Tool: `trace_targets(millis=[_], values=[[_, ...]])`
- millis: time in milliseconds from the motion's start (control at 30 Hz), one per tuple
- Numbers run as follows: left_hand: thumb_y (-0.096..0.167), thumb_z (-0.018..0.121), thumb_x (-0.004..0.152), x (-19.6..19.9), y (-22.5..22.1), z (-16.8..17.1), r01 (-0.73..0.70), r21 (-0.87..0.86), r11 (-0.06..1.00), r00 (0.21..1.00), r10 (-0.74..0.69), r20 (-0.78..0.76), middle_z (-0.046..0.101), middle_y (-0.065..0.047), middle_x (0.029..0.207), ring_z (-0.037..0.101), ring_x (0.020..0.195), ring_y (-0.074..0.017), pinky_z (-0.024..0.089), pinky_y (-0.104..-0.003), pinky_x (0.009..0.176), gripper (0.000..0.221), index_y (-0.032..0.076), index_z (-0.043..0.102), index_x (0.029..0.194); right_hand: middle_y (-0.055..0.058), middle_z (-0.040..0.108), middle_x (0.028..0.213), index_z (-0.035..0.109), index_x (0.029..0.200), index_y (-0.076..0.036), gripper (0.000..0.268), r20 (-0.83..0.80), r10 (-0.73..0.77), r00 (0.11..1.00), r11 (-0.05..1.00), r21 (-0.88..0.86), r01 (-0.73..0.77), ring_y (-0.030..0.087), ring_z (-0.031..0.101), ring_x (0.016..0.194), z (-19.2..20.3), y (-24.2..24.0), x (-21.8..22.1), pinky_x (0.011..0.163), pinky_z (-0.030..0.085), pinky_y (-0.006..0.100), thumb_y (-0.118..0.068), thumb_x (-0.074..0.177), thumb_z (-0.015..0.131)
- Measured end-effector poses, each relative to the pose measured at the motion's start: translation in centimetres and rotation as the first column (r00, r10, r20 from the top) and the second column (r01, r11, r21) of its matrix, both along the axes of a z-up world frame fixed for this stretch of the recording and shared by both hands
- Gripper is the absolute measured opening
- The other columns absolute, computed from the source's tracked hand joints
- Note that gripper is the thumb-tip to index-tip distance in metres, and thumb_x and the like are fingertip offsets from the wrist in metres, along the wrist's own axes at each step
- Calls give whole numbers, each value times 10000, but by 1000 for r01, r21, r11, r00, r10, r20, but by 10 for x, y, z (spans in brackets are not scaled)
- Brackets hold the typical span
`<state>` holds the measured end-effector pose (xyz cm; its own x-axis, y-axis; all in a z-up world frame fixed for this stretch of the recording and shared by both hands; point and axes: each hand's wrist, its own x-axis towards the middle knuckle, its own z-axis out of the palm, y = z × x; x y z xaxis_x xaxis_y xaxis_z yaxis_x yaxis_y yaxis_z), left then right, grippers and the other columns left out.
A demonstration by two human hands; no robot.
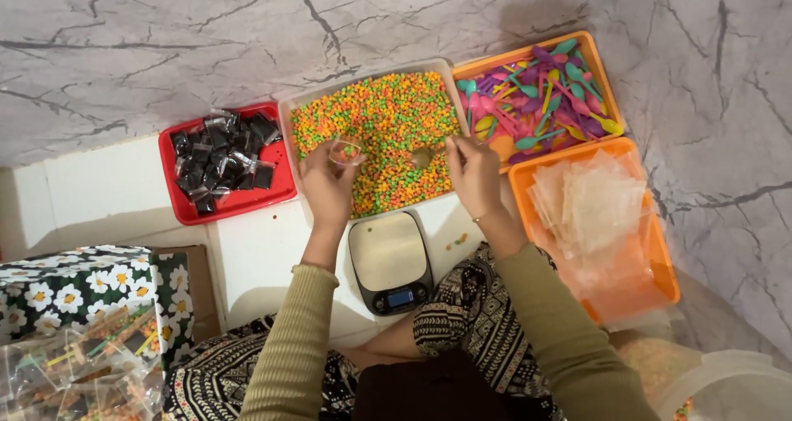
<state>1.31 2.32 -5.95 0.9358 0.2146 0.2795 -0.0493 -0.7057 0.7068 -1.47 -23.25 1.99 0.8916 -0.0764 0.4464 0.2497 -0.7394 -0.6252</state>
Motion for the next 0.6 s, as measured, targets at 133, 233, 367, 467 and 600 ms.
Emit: trace_targets(millis=[133, 233, 367, 467, 600], values=[[309, 1004, 604, -9, -9, 28, 15, -39, 999, 1000, -14, 27, 700, -70, 958, 653, 1032, -307, 159, -513, 1189, 695, 101, 668, 1176, 155, 727, 709, 767, 936, 0, 227, -206, 50, 977, 927, 373, 31, 253, 727, 642, -59, 8, -3, 577, 586, 338, -134, 1050, 623], [357, 990, 575, -13, -9, 32, 5, 55, 998, 996, 0, -87, 653, -29, 1160, 589, 1161, -299, 175, -624, 1167, 869, 170, 591, 1323, 221, 742, 761, 788, 966, -10, 178, -500, 4, 866, 681, 636, 364, 250, 760, 643, -110, 4, 8, 565, 661, 325, -149, 983, 678], [336, 970, 567, -15, -7, 32, 32, 224, 974, 994, -8, -107, 619, -24, 1266, 543, 1242, -277, 160, -636, 1171, 880, 198, 574, 1341, 208, 741, 788, 745, 995, -2, 182, -544, 32, 839, 511, 730, 454, 199, 756, 638, -101, -9, 19, 574, 666, 278, -152, 979, 644], [375, 951, 584, -12, -8, 22, 23, 282, 959, 996, 3, -90, 614, -18, 1265, 520, 1265, -262, 162, -623, 1172, 864, 205, 576, 1343, 193, 744, 803, 723, 1008, 9, 204, -521, 13, 853, 528, 728, 436, 185, 756, 649, -72, -17, 31, 587, 668, 281, -171, 984, 631], [281, 957, 666, -8, -14, 26, 84, 174, 981, 977, -47, -208, 578, -70, 1338, 458, 1322, -311, 117, -688, 1149, 875, 154, 526, 1417, 171, 741, 763, 751, 952, 5, 231, -362, -42, 931, 633, 711, 305, 182, 750, 633, 3, -4, 35, 571, 668, 285, -193, 999, 644]])
